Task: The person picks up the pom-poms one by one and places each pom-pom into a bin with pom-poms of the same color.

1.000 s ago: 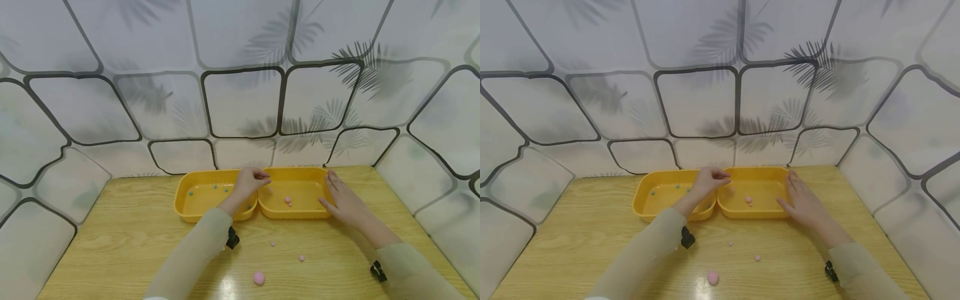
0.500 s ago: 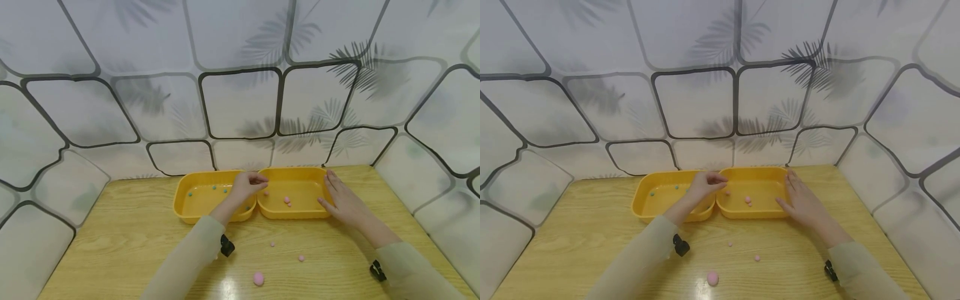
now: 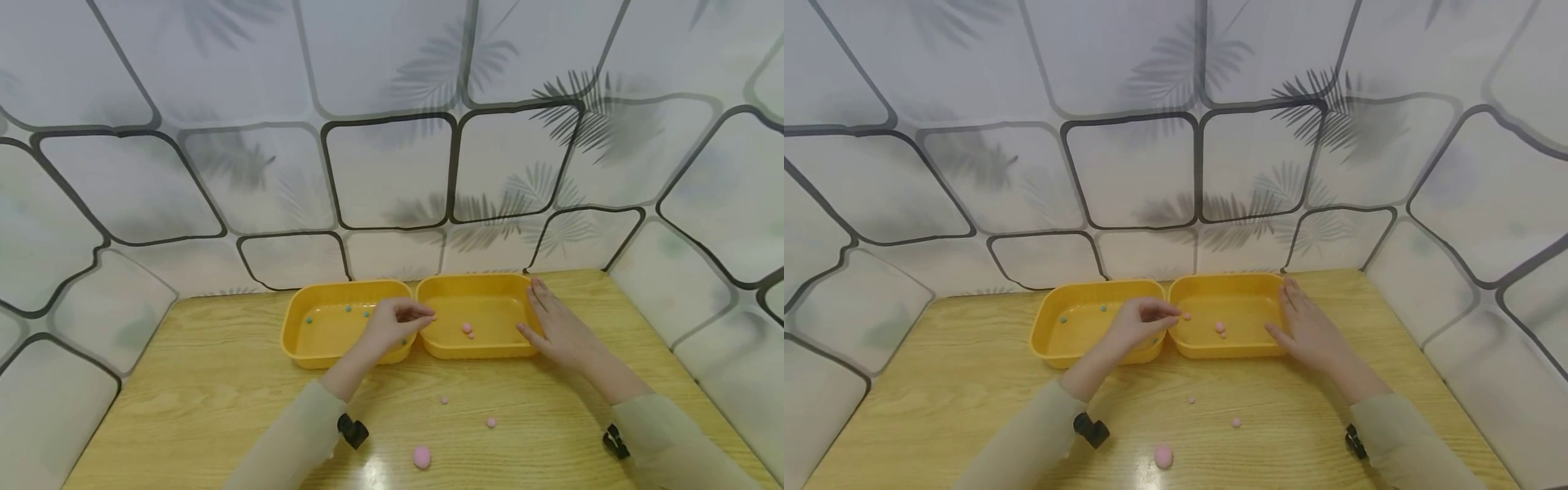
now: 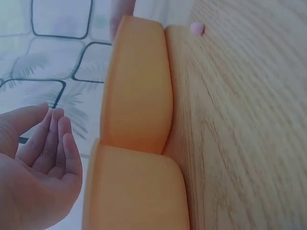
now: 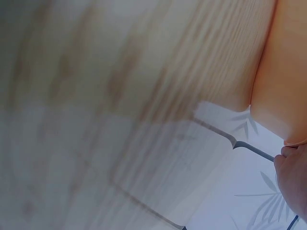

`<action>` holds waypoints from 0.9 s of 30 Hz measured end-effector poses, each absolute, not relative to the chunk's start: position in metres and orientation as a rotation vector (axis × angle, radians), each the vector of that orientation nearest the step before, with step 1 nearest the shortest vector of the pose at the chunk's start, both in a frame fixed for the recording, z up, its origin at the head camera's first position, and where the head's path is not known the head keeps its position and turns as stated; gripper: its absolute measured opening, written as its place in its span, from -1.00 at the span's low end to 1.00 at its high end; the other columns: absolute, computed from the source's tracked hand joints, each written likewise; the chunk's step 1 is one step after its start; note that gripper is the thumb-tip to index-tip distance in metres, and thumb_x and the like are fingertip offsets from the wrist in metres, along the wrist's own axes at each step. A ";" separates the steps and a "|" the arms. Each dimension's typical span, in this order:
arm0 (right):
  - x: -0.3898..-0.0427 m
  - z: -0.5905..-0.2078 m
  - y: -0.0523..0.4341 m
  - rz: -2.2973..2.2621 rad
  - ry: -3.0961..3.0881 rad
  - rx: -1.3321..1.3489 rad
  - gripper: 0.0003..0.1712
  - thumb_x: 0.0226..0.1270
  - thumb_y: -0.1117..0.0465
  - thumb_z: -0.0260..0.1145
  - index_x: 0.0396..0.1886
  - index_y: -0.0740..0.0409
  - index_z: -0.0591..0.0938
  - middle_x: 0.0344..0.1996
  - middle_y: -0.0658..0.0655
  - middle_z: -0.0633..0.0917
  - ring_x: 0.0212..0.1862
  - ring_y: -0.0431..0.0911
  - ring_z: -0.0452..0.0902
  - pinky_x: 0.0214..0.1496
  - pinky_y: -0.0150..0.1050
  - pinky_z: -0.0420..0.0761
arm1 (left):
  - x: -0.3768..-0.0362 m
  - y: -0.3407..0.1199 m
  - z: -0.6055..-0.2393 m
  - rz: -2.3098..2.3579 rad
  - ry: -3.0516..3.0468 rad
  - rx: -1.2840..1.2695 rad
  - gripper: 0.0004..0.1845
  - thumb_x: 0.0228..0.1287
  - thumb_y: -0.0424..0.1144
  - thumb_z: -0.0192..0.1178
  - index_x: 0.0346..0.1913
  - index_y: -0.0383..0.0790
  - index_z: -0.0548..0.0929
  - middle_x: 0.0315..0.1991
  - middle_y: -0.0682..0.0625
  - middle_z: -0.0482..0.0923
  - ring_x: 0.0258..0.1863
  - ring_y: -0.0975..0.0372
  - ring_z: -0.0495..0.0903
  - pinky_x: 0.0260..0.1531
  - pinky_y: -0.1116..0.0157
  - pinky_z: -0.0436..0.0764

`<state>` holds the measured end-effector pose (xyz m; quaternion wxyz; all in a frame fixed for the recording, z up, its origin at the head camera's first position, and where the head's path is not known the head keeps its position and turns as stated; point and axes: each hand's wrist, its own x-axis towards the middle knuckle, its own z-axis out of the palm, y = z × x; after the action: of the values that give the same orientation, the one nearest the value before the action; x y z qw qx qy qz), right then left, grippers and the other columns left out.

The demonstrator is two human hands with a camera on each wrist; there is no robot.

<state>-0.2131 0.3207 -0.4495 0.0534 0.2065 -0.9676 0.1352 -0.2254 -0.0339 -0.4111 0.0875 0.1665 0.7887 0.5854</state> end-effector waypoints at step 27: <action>-0.215 -0.453 0.323 0.411 -2.961 0.623 0.01 0.70 -0.15 0.09 0.63 0.62 0.01 0.67 0.58 -0.07 0.70 0.43 -0.14 0.71 0.31 0.05 | -0.154 -0.060 -0.433 1.674 2.141 0.761 -0.81 0.39 -0.41 0.37 -0.06 -0.49 0.79 -0.12 -0.37 0.81 -0.29 0.48 0.69 -0.17 0.51 0.72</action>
<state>-0.2152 0.3228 -0.4530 0.0441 0.2039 -0.9687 0.1344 -0.1536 -0.0596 -0.4327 0.1591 0.2661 0.7490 0.5856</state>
